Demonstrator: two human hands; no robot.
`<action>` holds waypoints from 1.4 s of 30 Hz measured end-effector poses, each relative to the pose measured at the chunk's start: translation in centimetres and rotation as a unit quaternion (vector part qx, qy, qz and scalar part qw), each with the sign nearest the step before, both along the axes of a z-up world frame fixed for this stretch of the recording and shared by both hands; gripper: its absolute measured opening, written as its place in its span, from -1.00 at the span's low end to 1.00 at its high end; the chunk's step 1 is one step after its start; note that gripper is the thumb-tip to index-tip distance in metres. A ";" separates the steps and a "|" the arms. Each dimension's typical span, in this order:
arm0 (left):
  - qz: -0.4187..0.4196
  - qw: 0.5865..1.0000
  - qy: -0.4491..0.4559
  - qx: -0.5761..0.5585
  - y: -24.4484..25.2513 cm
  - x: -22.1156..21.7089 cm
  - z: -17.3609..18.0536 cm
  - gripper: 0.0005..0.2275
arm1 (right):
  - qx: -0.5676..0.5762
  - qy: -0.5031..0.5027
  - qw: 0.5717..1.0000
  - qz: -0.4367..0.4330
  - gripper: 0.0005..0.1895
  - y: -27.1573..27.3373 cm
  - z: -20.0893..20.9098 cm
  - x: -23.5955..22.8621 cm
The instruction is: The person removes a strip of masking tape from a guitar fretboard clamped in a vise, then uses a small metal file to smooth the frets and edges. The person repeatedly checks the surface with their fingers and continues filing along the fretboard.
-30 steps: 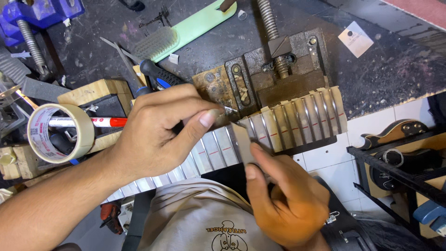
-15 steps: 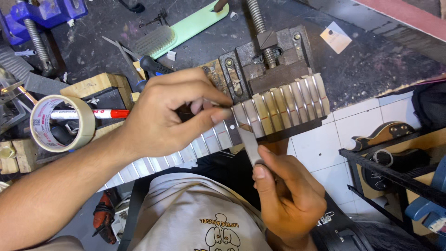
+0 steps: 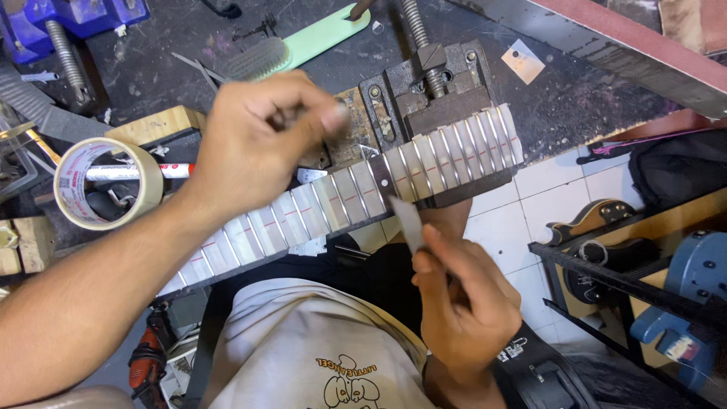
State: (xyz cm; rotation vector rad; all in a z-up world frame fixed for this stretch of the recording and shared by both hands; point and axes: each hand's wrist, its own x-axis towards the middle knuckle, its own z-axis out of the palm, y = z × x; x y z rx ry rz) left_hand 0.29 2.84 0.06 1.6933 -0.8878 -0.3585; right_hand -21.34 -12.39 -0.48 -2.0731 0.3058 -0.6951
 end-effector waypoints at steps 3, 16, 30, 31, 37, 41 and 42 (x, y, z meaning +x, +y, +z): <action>0.093 0.990 0.099 0.024 -0.3 0.2 0.3 -0.87 | 0.031 0.037 0.997 -0.068 -0.82 0.1 -0.4 0.1; 0.042 0.996 -0.004 0.082 -0.5 0.2 0.4 -0.76 | 0.247 0.130 0.958 -0.062 -0.72 -1.9 -3.7 -3.8; 0.028 0.992 -0.093 0.084 -1.1 -0.7 0.2 -0.91 | 0.240 0.118 0.964 -0.001 -0.85 0.8 -7.9 1.8; 0.027 0.991 -0.113 0.073 -1.0 -0.8 0.2 -0.92 | 0.174 0.099 0.980 -0.013 -0.82 0.7 -7.9 2.0; -0.118 0.945 -0.306 -0.002 -1.0 -0.9 -1.3 -0.70 | 0.421 0.050 0.906 0.024 -0.62 0.3 -7.3 0.9; -0.196 0.875 -0.440 0.058 -1.3 -1.7 -0.4 -0.71 | 0.591 -0.004 0.804 0.069 -0.43 0.9 -7.7 0.0; -0.197 0.876 -0.437 0.059 -1.4 -1.6 -0.5 -0.71 | 0.593 -0.002 0.803 0.067 -0.43 0.9 -7.7 0.1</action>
